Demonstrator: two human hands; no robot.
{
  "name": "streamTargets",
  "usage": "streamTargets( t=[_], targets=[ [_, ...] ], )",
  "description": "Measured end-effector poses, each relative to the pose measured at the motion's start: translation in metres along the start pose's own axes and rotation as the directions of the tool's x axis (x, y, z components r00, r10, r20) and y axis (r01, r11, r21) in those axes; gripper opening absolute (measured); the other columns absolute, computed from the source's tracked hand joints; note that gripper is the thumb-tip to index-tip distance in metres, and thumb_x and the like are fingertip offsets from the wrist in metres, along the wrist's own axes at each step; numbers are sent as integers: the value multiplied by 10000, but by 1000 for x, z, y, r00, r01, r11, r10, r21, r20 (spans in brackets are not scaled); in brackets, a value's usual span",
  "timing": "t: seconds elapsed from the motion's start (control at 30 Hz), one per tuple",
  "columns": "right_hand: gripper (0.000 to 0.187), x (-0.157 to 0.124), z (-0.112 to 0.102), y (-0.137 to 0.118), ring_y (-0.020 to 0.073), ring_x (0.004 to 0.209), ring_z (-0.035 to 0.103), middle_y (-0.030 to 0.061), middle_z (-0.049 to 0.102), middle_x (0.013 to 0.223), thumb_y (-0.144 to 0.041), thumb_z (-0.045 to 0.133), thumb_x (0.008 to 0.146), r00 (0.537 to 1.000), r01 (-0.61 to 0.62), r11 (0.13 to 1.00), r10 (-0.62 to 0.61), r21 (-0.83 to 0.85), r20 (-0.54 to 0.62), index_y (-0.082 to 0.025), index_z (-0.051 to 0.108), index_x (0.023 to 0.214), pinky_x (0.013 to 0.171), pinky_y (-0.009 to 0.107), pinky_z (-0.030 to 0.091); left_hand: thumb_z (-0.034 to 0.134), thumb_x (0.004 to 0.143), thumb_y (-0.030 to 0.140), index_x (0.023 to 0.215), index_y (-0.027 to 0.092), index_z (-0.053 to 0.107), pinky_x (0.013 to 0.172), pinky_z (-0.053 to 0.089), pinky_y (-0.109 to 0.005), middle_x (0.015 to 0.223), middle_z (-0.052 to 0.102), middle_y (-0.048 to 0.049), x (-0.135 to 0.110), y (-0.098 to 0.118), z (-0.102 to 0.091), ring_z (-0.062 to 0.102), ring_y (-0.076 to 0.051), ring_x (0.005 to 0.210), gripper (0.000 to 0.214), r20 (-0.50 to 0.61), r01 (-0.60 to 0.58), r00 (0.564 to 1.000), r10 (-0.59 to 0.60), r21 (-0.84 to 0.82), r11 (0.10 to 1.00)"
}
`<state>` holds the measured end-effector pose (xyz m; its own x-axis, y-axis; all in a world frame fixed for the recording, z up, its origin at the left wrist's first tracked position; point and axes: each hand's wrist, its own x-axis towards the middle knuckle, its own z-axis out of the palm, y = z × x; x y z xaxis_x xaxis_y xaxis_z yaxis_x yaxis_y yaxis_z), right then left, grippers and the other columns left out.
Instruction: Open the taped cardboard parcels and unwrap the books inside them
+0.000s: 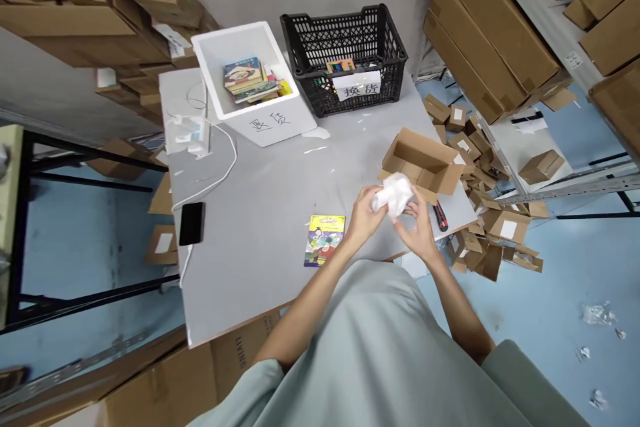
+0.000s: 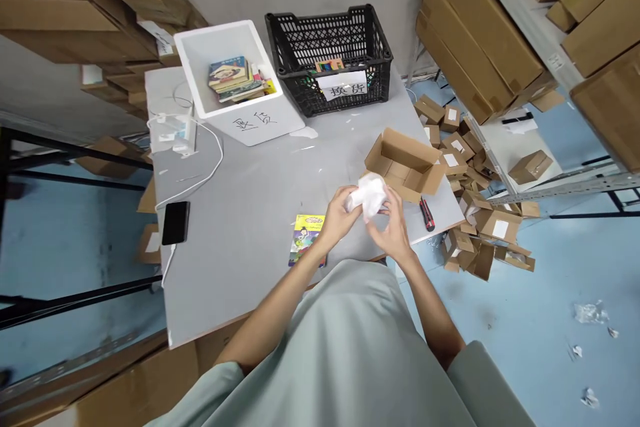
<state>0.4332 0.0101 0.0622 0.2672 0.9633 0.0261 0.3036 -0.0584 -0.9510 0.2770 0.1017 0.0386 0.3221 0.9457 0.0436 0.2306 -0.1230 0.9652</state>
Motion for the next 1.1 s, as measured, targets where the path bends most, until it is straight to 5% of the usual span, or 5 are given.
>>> streamTargets(
  t=[0.43,0.63,0.9,0.97,1.1],
  targets=[
    [430,136,-62,99,362,1263,708,181,749,1374,-288,499,1048,989,-134,864,150,-485,-7,-196,709,1412,1091,473,561,751,951,326,1363,230,748,1171,543,-490,1461,725,-142,77,7,68,679,-319,1355,423,160,-59,986,48,65,996],
    [578,164,-66,126,420,1282,712,305,702,1416,-410,615,1055,866,-374,683,500,-627,29,-93,605,1538,1120,556,528,754,926,510,1082,228,808,1083,599,-446,1256,809,-116,27,-29,6,752,-278,1208,326,-78,231,968,-237,-74,970],
    [525,76,-7,83,349,1485,576,194,624,1579,-477,574,1079,993,18,945,22,-325,120,-212,627,1529,1247,543,480,909,670,536,893,187,760,945,598,-416,1058,839,-139,-74,-132,-128,759,-296,1032,440,-354,650,666,-657,-158,744],
    [452,46,39,84,301,1315,701,141,728,1440,-478,647,1036,911,-145,985,168,-89,377,-250,707,1421,1154,488,567,891,684,509,840,187,733,904,593,-409,933,830,-119,-94,-153,-145,755,-296,967,391,-354,719,606,-712,-139,681],
    [384,-2,134,106,296,1195,742,127,808,1193,-335,888,815,501,-692,708,612,-142,612,-181,779,1148,1160,480,553,863,708,376,837,170,714,914,575,-397,840,805,-104,-124,-190,-159,768,-321,994,285,-325,825,510,-797,-77,559]
  ],
)
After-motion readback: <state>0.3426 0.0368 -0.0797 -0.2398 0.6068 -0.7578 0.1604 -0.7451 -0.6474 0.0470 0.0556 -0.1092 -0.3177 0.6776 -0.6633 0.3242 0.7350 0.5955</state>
